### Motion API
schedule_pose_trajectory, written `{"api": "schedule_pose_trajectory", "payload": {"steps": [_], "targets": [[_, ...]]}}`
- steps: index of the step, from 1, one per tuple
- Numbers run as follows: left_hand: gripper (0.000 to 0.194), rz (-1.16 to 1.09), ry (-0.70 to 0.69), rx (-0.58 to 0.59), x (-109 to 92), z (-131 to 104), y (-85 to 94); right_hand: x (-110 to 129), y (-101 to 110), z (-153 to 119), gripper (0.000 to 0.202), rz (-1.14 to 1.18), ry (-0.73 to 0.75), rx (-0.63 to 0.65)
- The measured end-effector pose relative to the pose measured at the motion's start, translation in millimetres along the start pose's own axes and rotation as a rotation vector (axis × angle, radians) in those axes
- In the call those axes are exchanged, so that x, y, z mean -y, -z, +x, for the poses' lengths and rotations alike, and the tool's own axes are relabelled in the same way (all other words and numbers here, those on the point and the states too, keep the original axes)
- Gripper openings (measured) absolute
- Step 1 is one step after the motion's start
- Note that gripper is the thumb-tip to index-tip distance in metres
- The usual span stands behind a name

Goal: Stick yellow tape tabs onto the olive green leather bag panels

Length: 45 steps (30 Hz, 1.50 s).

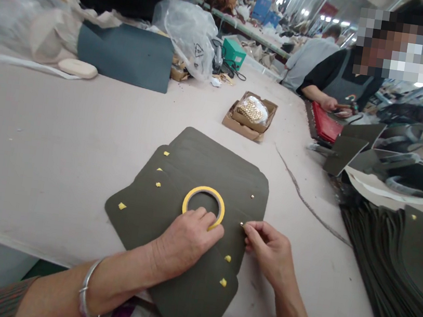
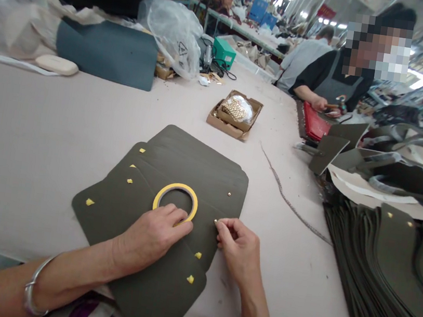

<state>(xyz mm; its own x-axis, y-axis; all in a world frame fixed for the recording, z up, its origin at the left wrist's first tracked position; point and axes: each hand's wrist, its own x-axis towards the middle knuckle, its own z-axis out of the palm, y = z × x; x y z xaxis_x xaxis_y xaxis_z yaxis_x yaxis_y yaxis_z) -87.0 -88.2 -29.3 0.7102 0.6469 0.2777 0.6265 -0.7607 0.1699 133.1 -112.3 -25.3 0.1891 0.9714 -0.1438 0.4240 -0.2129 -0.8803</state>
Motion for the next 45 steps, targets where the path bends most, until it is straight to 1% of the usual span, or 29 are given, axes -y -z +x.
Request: {"api": "schedule_pose_trajectory", "payload": {"steps": [3,7,9,11,14,17,19,22,26,29,31,33,35,37,38,39,40,42,44,45], "targets": [[0.007,0.000,-0.009,0.020,0,-1,-2.3,4,-5,1,0.029,-0.190,0.095,-0.018],[0.006,-0.007,-0.007,0.014,-1,-2,-1.9,9,-12,4,0.020,-0.453,0.282,-0.076],[0.005,-0.006,-0.002,0.010,-1,-2,-2.1,9,-14,6,0.018,-0.545,0.330,-0.090],[0.006,0.003,0.006,0.001,-2,-2,-2.6,8,-14,6,0.015,-0.608,0.314,-0.105],[0.007,0.033,0.012,-0.013,-3,-3,-3.5,5,-9,1,0.031,-0.592,0.264,-0.184],[0.006,0.077,-0.008,-0.034,-4,-2,-4.5,-1,-3,-9,0.022,-0.499,0.318,-0.261],[0.006,0.100,-0.028,-0.058,-5,-2,-5.3,-4,-4,-16,0.021,-0.495,0.370,-0.253],[0.007,0.112,-0.042,-0.079,-5,-1,-7.2,-7,-12,-19,0.021,-0.548,0.419,-0.249],[0.006,0.136,-0.039,-0.082,-4,-1,-10.9,-7,-23,-12,0.023,-0.709,0.450,-0.290],[0.007,0.154,-0.039,-0.088,-3,0,-11.8,-2,-26,-6,0.024,-0.846,0.477,-0.290],[0.009,0.140,-0.046,-0.090,-2,1,-9.7,5,-24,-6,0.023,-0.914,0.468,-0.262],[0.011,0.124,-0.041,-0.118,0,2,-5.1,13,-20,-10,0.022,-0.952,0.450,-0.186],[0.012,0.115,-0.024,-0.178,3,3,0.9,20,-17,-16,0.020,-0.929,0.444,-0.053],[0.014,0.087,-0.009,-0.222,6,4,6.7,24,-15,-24,0.018,-0.828,0.432,0.102],[0.015,0.057,-0.009,-0.226,7,3,9.2,25,-14,-27,0.018,-0.750,0.415,0.152],[0.016,0.013,-0.015,-0.218,8,3,11.2,25,-15,-31,0.018,-0.656,0.393,0.159],[0.018,-0.042,-0.025,-0.204,8,3,12.8,25,-15,-33,0.017,-0.549,0.372,0.130],[0.021,-0.167,-0.046,-0.185,7,1,15.0,24,-18,-36,0.016,-0.330,0.362,0.010],[0.021,-0.278,-0.058,-0.200,5,0,16.6,25,-22,-38,0.017,-0.180,0.406,-0.086],[0.022,-0.316,-0.065,-0.220,4,-1,17.4,26,-24,-38,0.017,-0.150,0.452,-0.104]]}}
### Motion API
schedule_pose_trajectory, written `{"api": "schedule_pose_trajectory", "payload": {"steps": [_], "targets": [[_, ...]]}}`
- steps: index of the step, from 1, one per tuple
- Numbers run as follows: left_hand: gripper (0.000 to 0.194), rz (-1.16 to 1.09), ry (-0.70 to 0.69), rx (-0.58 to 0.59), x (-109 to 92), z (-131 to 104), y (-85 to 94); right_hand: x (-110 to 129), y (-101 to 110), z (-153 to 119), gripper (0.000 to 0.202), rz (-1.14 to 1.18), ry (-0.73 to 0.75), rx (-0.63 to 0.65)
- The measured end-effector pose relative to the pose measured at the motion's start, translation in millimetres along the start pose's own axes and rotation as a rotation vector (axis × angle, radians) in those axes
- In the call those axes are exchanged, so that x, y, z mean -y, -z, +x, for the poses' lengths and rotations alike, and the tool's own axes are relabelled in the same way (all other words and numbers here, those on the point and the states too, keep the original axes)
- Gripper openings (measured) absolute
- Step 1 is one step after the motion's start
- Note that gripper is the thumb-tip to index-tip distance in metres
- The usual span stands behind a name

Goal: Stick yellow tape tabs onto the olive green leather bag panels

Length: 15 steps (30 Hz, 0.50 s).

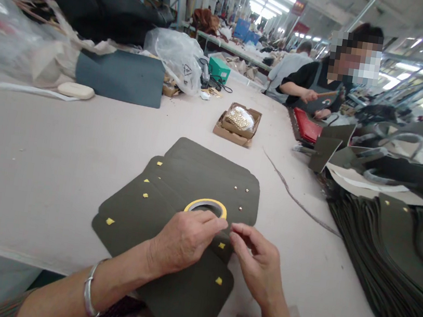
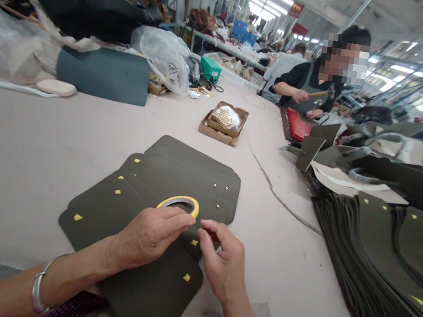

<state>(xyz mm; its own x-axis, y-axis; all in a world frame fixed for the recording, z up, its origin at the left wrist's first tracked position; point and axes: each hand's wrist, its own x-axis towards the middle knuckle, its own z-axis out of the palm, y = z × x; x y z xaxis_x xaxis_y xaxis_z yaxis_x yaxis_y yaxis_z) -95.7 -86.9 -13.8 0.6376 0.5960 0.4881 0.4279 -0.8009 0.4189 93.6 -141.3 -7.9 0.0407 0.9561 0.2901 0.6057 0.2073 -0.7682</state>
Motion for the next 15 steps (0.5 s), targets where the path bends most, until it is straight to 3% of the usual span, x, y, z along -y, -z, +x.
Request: {"api": "schedule_pose_trajectory", "payload": {"steps": [6,15], "targets": [[0.046,0.021,-0.031,-0.070,-5.4,-1.8,1.1,11.1,-6.9,1.9,0.019,-0.039,0.251,-0.009],[0.032,0.112,-0.004,-0.046,-11.1,-6.5,-0.9,8.0,-9.3,3.6,0.016,-0.187,0.407,-0.006]]}}
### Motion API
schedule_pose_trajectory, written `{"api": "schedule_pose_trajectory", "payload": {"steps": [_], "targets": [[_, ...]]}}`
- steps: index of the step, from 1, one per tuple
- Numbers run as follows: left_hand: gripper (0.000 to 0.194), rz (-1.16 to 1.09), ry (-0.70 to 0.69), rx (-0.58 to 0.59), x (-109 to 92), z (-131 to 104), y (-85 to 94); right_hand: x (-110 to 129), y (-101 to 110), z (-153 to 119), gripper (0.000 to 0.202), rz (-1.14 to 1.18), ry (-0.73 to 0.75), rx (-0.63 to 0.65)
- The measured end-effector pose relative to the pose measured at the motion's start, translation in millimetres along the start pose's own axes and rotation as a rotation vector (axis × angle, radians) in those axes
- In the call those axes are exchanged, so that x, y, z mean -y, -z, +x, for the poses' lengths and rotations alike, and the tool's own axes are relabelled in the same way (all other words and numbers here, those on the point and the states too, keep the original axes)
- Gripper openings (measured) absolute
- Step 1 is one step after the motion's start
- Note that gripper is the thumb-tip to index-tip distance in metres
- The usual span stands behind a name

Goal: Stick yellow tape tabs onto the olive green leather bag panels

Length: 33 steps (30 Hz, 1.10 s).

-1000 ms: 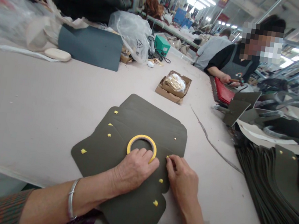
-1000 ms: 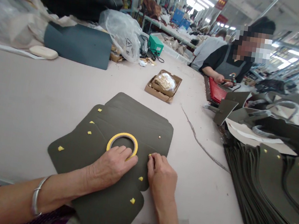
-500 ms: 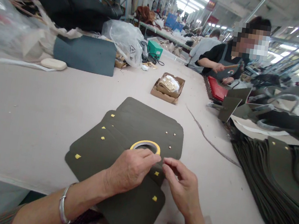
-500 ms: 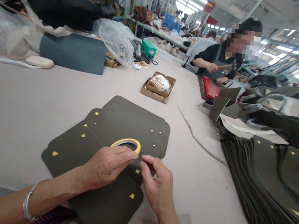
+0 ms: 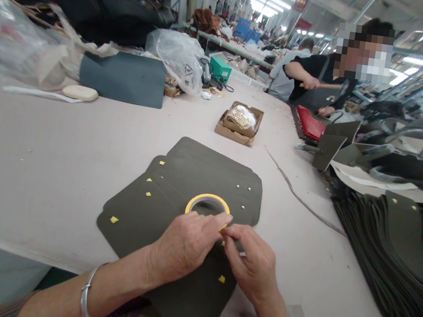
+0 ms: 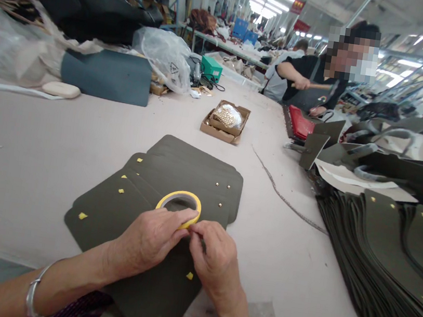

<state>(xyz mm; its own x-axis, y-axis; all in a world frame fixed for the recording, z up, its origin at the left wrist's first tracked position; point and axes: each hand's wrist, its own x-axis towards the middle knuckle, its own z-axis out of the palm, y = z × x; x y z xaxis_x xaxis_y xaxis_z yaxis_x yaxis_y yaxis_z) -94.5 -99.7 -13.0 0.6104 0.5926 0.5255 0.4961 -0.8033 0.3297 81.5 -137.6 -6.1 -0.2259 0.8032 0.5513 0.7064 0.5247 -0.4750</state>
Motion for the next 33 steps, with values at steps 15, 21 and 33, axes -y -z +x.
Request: {"api": "schedule_pose_trajectory", "payload": {"steps": [15,21,33], "targets": [[0.021,-0.084,-0.061,-0.054,-16,15,3.9,1,4,-1,0.020,0.518,-0.775,-0.162],[0.017,0.164,0.019,0.060,0,16,-3.9,-39,23,-24,0.033,0.486,-0.902,-0.021],[0.012,0.229,-0.026,0.294,18,9,-16.0,-45,19,-25,0.032,0.251,-0.852,0.259]]}}
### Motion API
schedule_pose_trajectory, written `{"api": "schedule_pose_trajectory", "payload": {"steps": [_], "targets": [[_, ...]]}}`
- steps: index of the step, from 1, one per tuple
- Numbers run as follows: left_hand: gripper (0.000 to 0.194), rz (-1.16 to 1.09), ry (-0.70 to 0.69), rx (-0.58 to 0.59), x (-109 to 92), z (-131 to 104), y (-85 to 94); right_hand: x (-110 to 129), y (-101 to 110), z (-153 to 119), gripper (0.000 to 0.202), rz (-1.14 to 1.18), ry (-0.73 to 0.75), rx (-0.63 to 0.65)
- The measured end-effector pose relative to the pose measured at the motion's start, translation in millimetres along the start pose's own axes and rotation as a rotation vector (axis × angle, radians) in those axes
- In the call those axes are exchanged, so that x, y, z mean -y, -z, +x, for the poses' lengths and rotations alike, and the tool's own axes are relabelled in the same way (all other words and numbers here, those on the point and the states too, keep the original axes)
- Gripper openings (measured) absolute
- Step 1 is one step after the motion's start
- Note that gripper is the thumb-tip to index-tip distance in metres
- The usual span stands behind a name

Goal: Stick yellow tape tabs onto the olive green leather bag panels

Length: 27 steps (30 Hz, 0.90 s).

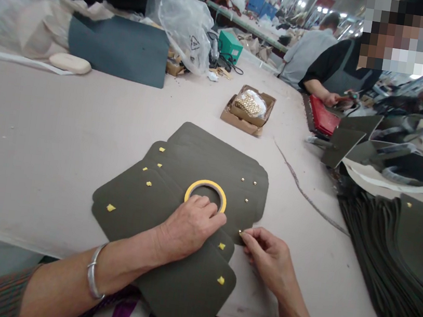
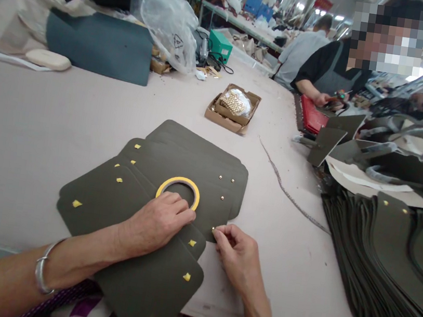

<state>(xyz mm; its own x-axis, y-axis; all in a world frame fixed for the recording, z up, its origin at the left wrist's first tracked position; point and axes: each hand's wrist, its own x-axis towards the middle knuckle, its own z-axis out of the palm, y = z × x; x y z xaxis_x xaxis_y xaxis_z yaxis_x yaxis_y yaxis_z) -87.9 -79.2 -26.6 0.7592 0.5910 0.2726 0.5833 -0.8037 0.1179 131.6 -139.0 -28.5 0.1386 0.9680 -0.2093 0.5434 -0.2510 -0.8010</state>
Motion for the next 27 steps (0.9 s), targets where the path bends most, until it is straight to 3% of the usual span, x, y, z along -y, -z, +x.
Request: {"api": "schedule_pose_trajectory", "payload": {"steps": [7,9,12,16,21,27], "targets": [[0.008,-0.026,0.006,0.000,1,1,-0.1,19,-7,6,0.019,-0.337,0.169,-0.049],[0.008,-0.034,0.005,-0.007,2,1,-0.3,18,-7,7,0.016,-0.357,0.176,-0.070],[0.008,-0.034,0.005,-0.018,2,0,-1.0,12,-5,3,0.028,-0.332,0.138,-0.145],[0.009,-0.031,-0.002,-0.034,1,1,-2.6,4,-3,-11,0.024,-0.241,0.122,-0.162],[0.008,-0.021,0.012,-0.050,1,1,-2.1,2,-15,-18,0.021,-0.401,0.231,-0.226],[0.009,-0.056,-0.011,-0.059,3,2,-1.4,14,-24,-3,0.019,-0.529,0.209,-0.228]]}}
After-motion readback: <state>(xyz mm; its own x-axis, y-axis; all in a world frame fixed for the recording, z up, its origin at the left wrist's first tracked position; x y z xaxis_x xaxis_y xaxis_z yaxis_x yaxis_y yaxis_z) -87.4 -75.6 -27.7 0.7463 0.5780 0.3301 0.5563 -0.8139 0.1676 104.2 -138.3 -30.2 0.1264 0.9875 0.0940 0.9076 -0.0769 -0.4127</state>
